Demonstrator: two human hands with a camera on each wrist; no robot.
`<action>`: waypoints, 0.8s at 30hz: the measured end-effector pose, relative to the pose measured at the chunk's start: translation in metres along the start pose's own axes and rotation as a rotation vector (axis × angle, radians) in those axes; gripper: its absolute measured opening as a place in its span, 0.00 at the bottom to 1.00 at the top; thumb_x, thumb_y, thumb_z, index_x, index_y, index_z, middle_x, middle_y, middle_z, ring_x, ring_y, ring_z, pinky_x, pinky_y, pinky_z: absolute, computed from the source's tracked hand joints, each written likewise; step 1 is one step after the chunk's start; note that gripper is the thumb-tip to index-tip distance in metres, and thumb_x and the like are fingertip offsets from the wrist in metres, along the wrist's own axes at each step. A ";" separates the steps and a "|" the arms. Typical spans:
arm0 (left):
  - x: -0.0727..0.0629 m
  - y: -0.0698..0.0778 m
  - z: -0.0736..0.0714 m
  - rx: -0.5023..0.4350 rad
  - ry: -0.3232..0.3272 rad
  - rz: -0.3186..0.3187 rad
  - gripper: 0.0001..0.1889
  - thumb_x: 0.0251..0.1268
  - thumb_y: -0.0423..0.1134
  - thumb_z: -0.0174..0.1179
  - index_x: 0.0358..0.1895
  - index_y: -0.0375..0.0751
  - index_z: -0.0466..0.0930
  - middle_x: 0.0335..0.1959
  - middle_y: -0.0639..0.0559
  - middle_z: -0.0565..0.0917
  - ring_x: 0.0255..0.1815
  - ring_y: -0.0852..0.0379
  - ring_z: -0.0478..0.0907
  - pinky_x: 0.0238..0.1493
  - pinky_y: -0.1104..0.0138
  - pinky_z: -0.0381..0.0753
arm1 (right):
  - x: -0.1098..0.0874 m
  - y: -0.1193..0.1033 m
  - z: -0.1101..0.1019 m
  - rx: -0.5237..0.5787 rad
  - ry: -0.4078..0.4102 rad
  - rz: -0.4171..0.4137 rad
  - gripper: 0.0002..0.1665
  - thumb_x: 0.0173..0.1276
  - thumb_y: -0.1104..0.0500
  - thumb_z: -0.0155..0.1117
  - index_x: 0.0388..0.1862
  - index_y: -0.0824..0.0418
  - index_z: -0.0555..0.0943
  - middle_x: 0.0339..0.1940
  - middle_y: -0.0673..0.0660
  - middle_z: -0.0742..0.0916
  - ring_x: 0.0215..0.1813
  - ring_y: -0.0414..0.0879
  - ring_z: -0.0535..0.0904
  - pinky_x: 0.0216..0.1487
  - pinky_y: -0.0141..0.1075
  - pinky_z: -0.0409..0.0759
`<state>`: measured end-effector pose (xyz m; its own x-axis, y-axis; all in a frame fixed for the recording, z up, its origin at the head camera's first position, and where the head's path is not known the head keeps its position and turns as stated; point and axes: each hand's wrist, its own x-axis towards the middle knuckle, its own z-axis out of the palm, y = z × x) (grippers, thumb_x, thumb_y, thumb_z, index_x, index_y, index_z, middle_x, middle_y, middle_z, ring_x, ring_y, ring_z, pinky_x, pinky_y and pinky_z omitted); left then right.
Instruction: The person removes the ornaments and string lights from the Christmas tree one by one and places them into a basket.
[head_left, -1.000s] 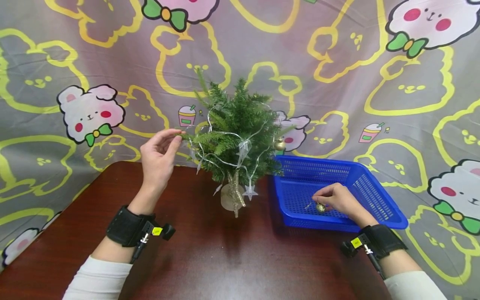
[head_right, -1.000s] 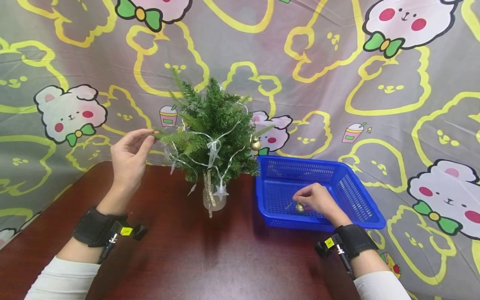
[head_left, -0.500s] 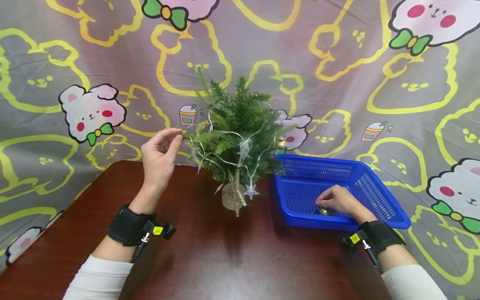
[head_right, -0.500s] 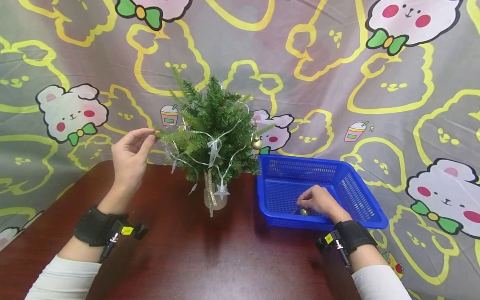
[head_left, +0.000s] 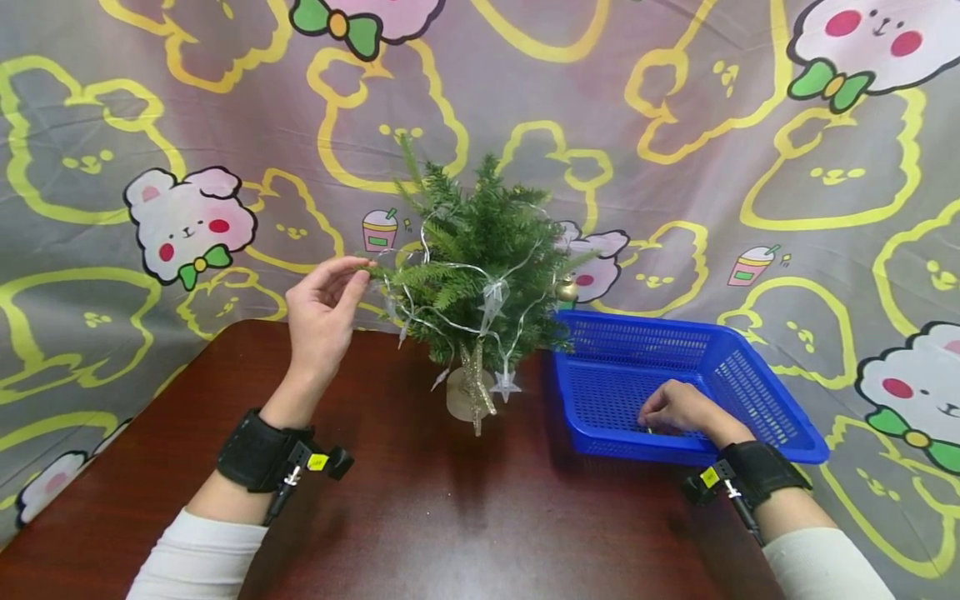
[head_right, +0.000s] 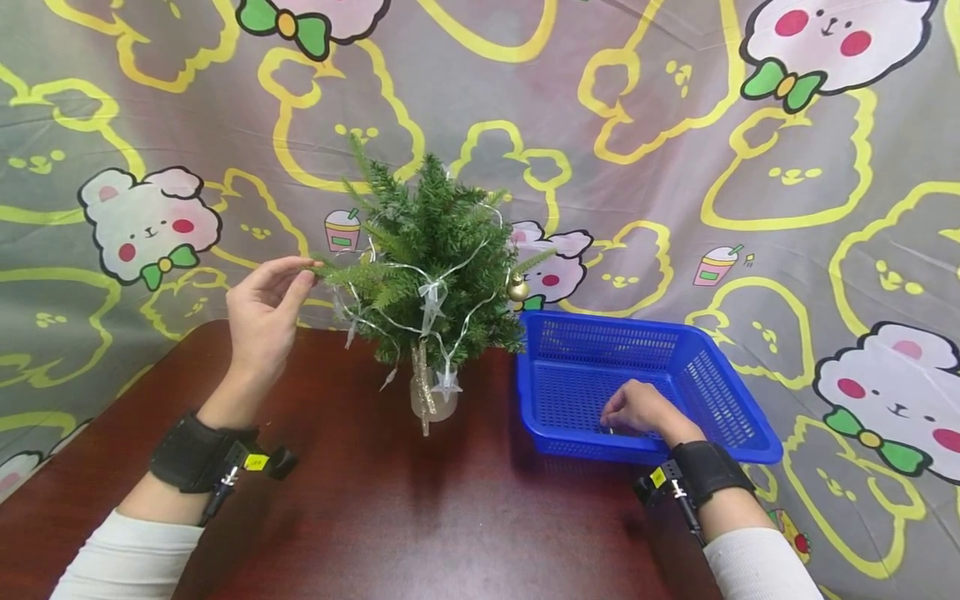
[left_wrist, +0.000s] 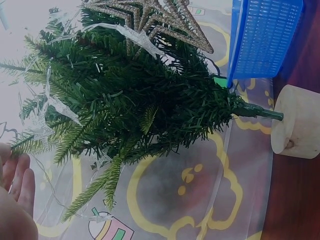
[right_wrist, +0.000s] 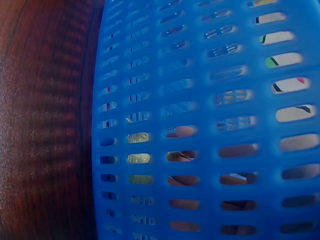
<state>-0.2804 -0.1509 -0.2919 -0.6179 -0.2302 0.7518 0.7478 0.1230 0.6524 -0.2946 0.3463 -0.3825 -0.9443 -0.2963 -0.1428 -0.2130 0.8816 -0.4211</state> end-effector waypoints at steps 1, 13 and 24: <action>0.000 0.000 0.000 -0.003 0.000 -0.001 0.11 0.67 0.30 0.62 0.49 0.27 0.83 0.41 0.62 0.88 0.41 0.63 0.86 0.45 0.77 0.82 | 0.000 0.000 0.000 0.000 -0.007 0.001 0.04 0.61 0.62 0.71 0.28 0.60 0.89 0.22 0.49 0.87 0.25 0.39 0.80 0.26 0.34 0.79; 0.000 -0.001 0.000 -0.003 0.004 -0.006 0.12 0.67 0.30 0.62 0.49 0.26 0.82 0.40 0.62 0.88 0.40 0.63 0.86 0.45 0.77 0.82 | 0.001 0.003 0.002 -0.006 -0.013 0.006 0.03 0.60 0.61 0.71 0.28 0.60 0.89 0.24 0.51 0.89 0.26 0.40 0.82 0.27 0.35 0.80; 0.000 0.001 0.000 0.013 -0.002 -0.009 0.11 0.68 0.32 0.61 0.49 0.29 0.83 0.42 0.61 0.88 0.43 0.64 0.86 0.46 0.76 0.83 | -0.001 0.002 0.000 -0.065 -0.050 -0.066 0.04 0.61 0.59 0.71 0.33 0.58 0.89 0.31 0.51 0.90 0.32 0.38 0.77 0.37 0.35 0.76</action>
<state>-0.2794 -0.1507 -0.2911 -0.6252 -0.2294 0.7460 0.7391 0.1334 0.6603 -0.2942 0.3482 -0.3828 -0.9144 -0.3712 -0.1614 -0.2919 0.8810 -0.3724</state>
